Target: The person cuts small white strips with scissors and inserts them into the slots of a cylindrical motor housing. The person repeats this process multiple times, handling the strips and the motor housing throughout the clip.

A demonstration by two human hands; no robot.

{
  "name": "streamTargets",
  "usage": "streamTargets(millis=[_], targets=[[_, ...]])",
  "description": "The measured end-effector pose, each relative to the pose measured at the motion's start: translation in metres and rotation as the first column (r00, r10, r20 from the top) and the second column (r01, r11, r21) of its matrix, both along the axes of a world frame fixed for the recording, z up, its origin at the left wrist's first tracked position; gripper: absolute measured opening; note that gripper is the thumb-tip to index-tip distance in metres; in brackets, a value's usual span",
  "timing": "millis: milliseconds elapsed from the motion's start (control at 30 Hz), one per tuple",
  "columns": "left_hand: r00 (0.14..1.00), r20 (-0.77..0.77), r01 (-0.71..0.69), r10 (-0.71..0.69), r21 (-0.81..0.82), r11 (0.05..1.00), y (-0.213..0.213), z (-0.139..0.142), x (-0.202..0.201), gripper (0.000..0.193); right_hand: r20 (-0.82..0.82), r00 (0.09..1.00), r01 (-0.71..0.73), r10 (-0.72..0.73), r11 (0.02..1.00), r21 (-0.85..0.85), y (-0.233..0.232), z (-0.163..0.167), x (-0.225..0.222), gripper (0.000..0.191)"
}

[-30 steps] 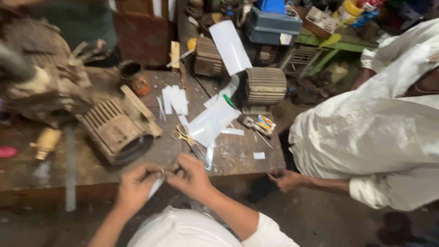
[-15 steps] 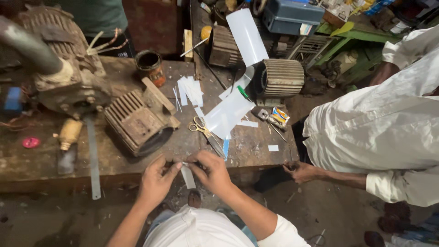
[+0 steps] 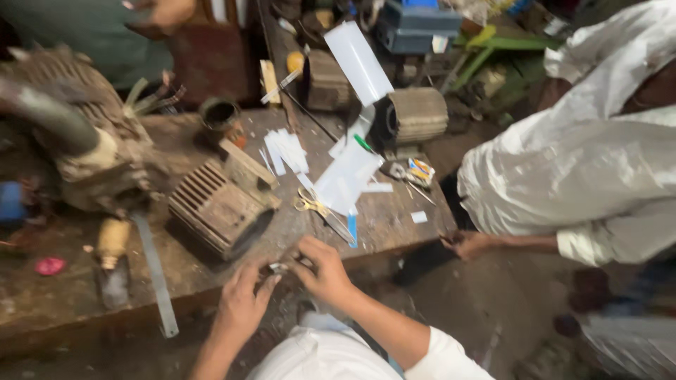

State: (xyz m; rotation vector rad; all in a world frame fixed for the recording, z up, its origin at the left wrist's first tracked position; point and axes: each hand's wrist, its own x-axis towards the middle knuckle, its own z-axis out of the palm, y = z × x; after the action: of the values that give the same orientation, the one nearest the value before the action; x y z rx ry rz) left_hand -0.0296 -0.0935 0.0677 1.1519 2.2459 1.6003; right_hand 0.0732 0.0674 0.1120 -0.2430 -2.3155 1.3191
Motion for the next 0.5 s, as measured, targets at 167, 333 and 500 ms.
streamTargets(millis=[167,333,500], targets=[[0.969,0.224,-0.067,0.107,-0.177,0.982,-0.003,-0.028,0.0,0.042,0.123,0.987,-0.113,0.107,0.993,0.043,-0.003,-0.01,0.005,0.021],[0.922,0.386,0.027,-0.003,-0.057,0.998,-0.021,-0.033,-0.023,0.046,0.159,0.974,0.155,-0.163,0.986,0.059,0.0,-0.017,0.007,0.019],[0.994,0.023,0.111,-0.109,-0.14,0.984,-0.021,-0.025,-0.02,0.044,0.025,0.994,0.105,-0.109,0.985,0.134,-0.005,-0.016,0.007,0.014]])
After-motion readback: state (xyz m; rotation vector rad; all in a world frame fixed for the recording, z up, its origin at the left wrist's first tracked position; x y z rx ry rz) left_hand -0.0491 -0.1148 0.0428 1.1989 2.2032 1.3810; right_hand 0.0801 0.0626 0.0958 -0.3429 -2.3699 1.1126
